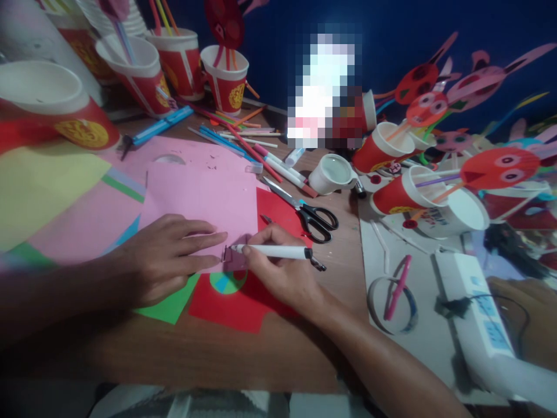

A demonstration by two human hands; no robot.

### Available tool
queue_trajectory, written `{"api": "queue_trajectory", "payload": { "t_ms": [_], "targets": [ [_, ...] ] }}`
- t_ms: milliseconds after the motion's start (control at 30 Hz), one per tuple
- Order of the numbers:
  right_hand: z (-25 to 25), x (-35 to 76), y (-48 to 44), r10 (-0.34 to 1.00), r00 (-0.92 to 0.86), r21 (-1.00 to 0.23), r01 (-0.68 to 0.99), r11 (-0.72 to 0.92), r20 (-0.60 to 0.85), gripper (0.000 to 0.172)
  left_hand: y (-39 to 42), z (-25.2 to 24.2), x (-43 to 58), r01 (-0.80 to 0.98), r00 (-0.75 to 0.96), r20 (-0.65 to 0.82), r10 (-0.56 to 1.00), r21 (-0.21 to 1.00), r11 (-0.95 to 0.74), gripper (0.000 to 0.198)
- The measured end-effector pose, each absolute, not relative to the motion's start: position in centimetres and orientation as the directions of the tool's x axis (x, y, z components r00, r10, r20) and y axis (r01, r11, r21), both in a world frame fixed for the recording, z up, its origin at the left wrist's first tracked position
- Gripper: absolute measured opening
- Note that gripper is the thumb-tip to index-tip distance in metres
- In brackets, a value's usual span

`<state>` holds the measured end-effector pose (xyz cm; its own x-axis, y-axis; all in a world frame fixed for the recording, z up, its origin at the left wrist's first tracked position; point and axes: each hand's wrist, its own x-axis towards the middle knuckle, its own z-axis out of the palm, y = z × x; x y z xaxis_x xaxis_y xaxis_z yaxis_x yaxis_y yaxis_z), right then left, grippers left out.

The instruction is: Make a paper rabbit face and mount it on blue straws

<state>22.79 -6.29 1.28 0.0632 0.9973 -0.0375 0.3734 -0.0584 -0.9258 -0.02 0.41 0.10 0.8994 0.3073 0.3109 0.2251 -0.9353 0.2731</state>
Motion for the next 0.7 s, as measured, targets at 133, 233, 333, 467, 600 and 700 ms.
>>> {"api": "queue_trajectory", "payload": {
  "t_ms": [133,233,333,467,600,700],
  "targets": [
    [1.29,22.75,-6.32,0.998,0.054,-0.931,0.362,-0.044,-0.026,0.01,0.49,0.31,0.06,0.224,0.894,0.322,0.311,0.28,-0.934,0.029],
    [1.29,22.66,-6.32,0.999,0.05,-0.93,0.366,-0.028,-0.01,0.01,0.5,0.4,0.1,0.231,0.9,0.304,0.312,0.275,-0.933,0.032],
    [1.26,22.62,-6.28,0.999,0.051,-0.927,0.373,-0.028,-0.01,0.009,0.46,0.36,0.08,0.236,0.905,0.29,0.312,0.269,-0.934,0.035],
    [1.27,22.61,-6.24,0.998,0.059,-0.926,0.376,-0.03,-0.008,0.009,0.42,0.21,0.02,0.236,0.91,0.28,0.305,0.254,-0.938,0.037],
    [1.38,22.57,-6.25,0.997,0.064,-0.921,0.385,-0.055,-0.033,0.01,0.41,0.13,0.01,0.228,0.917,0.268,0.294,0.253,-0.94,0.036],
    [1.48,22.52,-6.23,0.998,0.06,-0.914,0.402,-0.058,-0.037,0.009,0.37,0.16,0.05,0.227,0.918,0.268,0.292,0.249,-0.941,0.036]
  ]
}}
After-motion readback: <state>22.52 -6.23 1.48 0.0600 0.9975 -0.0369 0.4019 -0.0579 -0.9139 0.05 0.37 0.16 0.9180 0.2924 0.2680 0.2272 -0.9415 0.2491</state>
